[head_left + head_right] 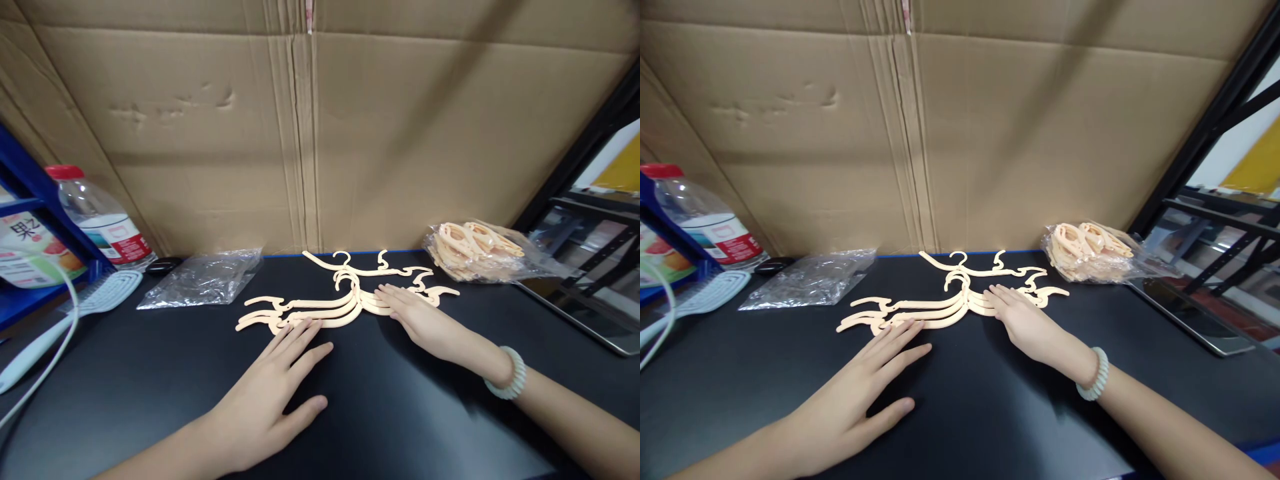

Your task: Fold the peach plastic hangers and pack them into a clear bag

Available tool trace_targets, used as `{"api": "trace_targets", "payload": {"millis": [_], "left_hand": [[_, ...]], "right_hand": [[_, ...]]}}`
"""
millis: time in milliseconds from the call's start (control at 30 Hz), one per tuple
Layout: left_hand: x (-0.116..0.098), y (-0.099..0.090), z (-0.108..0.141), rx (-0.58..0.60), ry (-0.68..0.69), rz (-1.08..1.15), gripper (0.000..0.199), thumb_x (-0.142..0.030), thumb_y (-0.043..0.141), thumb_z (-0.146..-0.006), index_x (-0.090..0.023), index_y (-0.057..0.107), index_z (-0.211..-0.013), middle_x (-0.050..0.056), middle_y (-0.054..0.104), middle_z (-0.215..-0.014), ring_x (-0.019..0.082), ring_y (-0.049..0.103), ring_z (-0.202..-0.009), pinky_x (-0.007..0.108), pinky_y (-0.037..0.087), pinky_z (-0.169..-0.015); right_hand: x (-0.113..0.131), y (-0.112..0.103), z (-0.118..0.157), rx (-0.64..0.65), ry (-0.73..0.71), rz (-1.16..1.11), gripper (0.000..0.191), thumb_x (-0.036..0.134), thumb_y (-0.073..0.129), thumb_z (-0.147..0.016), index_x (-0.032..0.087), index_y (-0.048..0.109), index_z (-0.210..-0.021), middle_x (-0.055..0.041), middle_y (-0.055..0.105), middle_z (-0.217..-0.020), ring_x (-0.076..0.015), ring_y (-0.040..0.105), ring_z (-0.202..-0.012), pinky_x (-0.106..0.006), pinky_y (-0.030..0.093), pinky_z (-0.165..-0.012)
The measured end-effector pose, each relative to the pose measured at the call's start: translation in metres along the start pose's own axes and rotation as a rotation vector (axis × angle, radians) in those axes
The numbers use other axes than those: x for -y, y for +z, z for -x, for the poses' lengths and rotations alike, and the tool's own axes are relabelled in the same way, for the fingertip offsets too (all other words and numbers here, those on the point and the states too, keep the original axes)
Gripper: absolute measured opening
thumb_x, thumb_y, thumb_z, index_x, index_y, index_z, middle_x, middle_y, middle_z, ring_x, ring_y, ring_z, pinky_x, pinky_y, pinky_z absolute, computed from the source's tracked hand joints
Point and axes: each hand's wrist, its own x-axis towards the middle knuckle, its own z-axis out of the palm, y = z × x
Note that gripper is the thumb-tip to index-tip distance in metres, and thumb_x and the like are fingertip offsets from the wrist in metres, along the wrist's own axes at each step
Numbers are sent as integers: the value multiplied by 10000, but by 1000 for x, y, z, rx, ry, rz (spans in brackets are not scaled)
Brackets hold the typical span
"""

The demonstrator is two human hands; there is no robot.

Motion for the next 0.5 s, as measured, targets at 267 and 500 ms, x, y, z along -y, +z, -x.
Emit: {"api": "trace_targets", "payload": {"millis": [267,500], "left_hand": [[-4,-5,-2,-1,100,121,488,-217,555,-878,-311,506,-1354,60,450,-1464,321,360,-1369,538,326,-1101],[-5,-6,-1,81,122,71,456,-236,530,-902,-290,500,-1354,54,462,-1457,292,402,-1349,472,390,-1084]], "right_hand": [[10,-15,-3,-70,-37,2,418,96,398,-910,149,505,-1311,-138,542,-1340,-260,490,-1253,-502,425,-1037],[36,-36,-5,3,-132,-108,216,120,417,-925,175,625,-929,-63,650,-880,-195,587,-844,-346,470,-771]]}}
